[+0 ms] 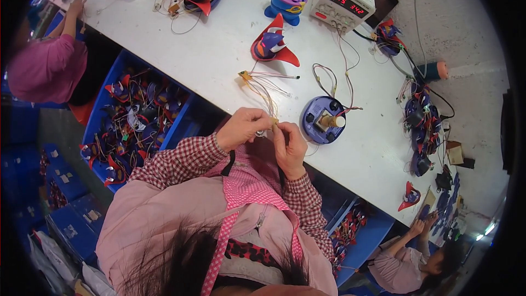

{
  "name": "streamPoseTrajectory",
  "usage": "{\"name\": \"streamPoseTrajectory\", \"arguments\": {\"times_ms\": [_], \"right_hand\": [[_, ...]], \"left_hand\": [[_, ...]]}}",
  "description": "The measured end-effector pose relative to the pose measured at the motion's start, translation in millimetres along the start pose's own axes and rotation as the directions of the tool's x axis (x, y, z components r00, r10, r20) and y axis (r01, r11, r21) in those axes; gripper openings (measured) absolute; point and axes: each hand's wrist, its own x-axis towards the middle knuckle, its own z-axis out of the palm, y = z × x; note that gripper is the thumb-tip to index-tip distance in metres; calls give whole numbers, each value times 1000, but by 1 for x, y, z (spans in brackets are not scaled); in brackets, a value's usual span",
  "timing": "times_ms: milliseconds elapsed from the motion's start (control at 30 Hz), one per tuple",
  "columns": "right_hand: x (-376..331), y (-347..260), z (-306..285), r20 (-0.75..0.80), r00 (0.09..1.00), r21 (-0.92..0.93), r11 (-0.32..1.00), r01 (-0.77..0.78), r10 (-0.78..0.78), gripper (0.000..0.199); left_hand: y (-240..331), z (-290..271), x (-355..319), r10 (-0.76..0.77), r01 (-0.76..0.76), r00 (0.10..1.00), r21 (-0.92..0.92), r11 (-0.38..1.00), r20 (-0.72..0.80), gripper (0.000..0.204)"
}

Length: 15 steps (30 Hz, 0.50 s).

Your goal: Assembling and testing plastic electronic toy components at a factory workbench.

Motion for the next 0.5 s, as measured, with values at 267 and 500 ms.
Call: {"name": "streamPoseTrajectory", "arguments": {"times_ms": [267, 500], "right_hand": [[1, 3, -1, -4, 1000, 42, 999, 3, -3, 9], [1, 3, -3, 13, 1000, 26, 1000, 0, 0, 12]], "left_hand": [[2, 1, 0, -9, 9, 1000, 46, 999, -9, 20], [0, 1, 0, -18, 18, 1000, 51, 999, -6, 21]]}}
